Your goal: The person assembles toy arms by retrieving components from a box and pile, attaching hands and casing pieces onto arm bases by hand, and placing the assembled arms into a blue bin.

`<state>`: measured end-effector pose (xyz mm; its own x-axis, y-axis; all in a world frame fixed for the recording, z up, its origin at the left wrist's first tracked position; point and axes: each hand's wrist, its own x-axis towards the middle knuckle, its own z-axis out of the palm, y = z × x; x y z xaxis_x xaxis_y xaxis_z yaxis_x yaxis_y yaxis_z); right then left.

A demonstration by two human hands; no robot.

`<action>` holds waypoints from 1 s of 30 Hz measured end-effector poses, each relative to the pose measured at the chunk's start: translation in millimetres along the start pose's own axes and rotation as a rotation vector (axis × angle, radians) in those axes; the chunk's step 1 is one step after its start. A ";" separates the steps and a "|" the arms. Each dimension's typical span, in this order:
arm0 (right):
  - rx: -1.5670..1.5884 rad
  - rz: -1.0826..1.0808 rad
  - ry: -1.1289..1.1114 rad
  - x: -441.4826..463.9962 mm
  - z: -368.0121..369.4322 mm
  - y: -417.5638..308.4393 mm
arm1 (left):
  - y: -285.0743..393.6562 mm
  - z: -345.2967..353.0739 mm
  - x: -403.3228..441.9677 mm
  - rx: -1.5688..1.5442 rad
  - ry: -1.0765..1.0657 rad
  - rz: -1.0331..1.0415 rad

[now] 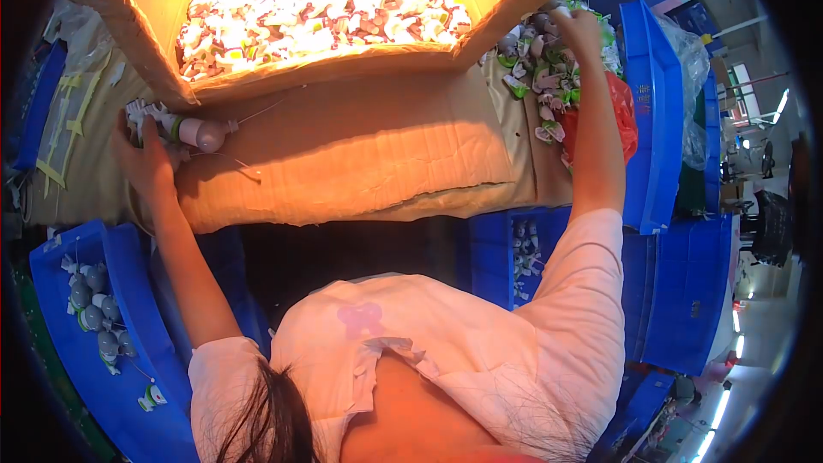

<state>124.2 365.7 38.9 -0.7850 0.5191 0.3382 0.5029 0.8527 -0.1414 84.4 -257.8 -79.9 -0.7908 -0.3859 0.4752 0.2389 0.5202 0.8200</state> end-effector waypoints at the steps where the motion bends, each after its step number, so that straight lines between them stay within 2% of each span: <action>1: 0.220 0.028 0.009 0.6 -6.4 14.5 | -0.1 -0.9 -3.5 -0.034 0.018 0.028; 2: 0.439 0.061 0.018 -2.4 -10.2 27.8 | 2.4 -2.2 -6.8 -0.038 0.008 0.021; 3: 0.676 0.104 -0.022 -22.6 -32.6 16.9 | 8.6 -2.9 -8.6 0.072 0.066 0.103; 4: 0.666 0.113 -0.015 -34.7 -43.3 13.3 | 17.1 -2.7 -9.7 0.178 0.124 0.190; 6: 1.231 0.086 -0.080 -58.1 -59.7 7.8 | 47.6 -4.9 -17.4 0.194 0.185 0.249; 7: 1.363 0.108 -0.099 -77.3 -70.4 -8.8 | 64.5 -3.5 -24.7 0.224 0.257 0.306; 8: 1.354 0.113 -0.098 -94.1 -78.2 -19.7 | 81.4 1.5 -34.1 0.220 0.250 0.301; 10: 1.451 -0.029 -0.197 -126.4 -86.3 -39.3 | 116.6 10.6 -60.4 -0.351 0.171 0.216; 11: 1.448 -0.024 -0.216 -140.6 -87.0 -50.9 | 131.2 14.9 -78.8 -0.472 0.014 0.183; 12: 1.496 -0.113 -0.302 -154.7 -85.8 -62.9 | 143.9 18.6 -97.8 -0.587 -0.141 0.147; 13: 1.547 -0.200 -0.393 -168.8 -83.5 -75.4 | 153.5 24.2 -110.2 -0.574 -0.347 0.379; 14: 1.555 -0.190 -0.424 -182.7 -81.5 -89.3 | 174.3 30.2 -124.9 -0.597 -0.477 0.482; 16: 1.631 -0.261 -0.526 -206.9 -75.0 -116.4 | 192.5 38.8 -148.7 -0.619 -0.616 0.417; 17: 1.650 -0.281 -0.569 -215.0 -69.5 -126.1 | 191.7 43.2 -155.9 -0.592 -0.616 0.402; 20: 1.717 -0.230 -0.639 -235.8 -58.7 -149.8 | 173.5 58.2 -168.2 -0.873 -0.647 0.108; 21: 1.748 -0.208 -0.636 -241.1 -56.4 -157.1 | 170.6 56.0 -165.7 -0.862 -0.644 0.106; 23: 1.780 -0.152 -0.639 -251.9 -53.3 -168.8 | 166.1 50.3 -161.6 -1.220 -0.772 -0.203; 25: 1.808 -0.094 -0.635 -259.6 -49.6 -177.3 | 158.1 47.6 -157.8 -1.273 -0.781 -0.201; 27: 1.740 -0.170 -0.501 -263.6 -46.0 -183.4 | 153.6 43.7 -152.3 -1.335 -0.791 -0.191; 29: 1.729 -0.154 -0.464 -266.5 -45.2 -186.5 | 155.1 37.2 -147.0 -1.154 -0.759 -0.049; 30: 1.714 -0.141 -0.432 -267.8 -45.4 -186.7 | 156.3 35.3 -145.4 -1.155 -0.765 -0.051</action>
<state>256.9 64.8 16.9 -0.9575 0.1791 0.2262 -0.2552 -0.1598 -0.9536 216.8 -93.4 -32.0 -0.8322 0.3197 0.4531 0.2297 -0.5450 0.8063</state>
